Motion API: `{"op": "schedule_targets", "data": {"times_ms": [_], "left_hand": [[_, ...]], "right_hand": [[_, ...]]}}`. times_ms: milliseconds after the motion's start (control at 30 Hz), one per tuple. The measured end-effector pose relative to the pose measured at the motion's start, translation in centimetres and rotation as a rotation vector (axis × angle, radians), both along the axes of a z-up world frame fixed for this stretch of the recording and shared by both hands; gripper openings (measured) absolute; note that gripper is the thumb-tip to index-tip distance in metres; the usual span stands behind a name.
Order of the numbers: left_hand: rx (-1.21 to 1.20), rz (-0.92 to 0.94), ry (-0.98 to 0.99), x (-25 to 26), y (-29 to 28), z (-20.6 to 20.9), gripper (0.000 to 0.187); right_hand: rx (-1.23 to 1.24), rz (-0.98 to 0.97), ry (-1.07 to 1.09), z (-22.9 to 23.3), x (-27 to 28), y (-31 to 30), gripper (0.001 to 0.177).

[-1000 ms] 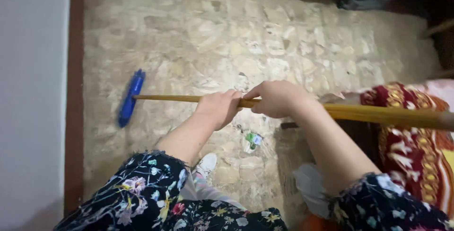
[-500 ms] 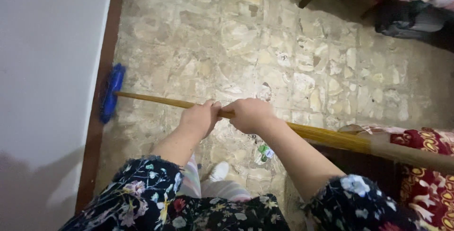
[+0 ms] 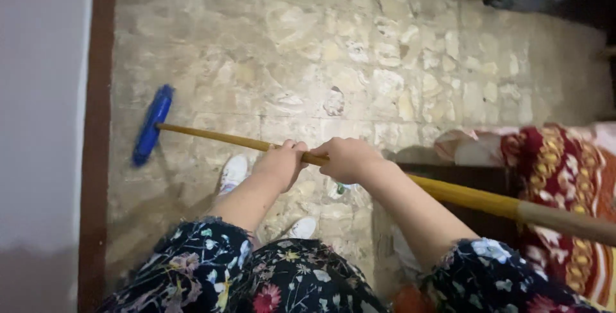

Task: Sweeping the bedroom floor with a broom and then smoothing bed sheets and organizing folded clothes on a bed.

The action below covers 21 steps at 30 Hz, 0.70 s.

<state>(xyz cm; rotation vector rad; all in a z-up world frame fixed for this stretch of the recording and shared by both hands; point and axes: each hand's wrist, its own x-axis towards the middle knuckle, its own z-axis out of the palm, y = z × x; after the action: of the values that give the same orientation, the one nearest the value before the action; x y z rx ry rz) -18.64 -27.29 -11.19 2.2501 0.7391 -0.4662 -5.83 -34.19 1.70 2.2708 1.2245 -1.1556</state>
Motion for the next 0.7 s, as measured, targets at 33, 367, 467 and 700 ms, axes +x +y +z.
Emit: {"op": "schedule_targets", "data": {"times_ms": [33, 367, 467, 700], "left_hand": [[0.004, -0.022, -0.001, 0.5, -1.4, 1.0, 0.024], [-0.057, -0.193, -0.111, 7.4, -15.6, 2.8, 0.025], [-0.052, -0.266, -0.168, 8.8, -19.5, 3.9, 0.026], [-0.076, -0.419, -0.182, 11.5, -26.2, 5.5, 0.037]], "right_hand": [[0.004, -0.022, -0.001, 0.4, 0.5, -1.7, 0.042], [-0.044, -0.253, -0.059, 4.6, 5.8, -17.4, 0.046], [-0.053, -0.284, -0.077, 5.1, 7.0, -21.9, 0.046], [-0.146, -0.470, -0.024, 7.4, 8.5, -29.2, 0.058]]}}
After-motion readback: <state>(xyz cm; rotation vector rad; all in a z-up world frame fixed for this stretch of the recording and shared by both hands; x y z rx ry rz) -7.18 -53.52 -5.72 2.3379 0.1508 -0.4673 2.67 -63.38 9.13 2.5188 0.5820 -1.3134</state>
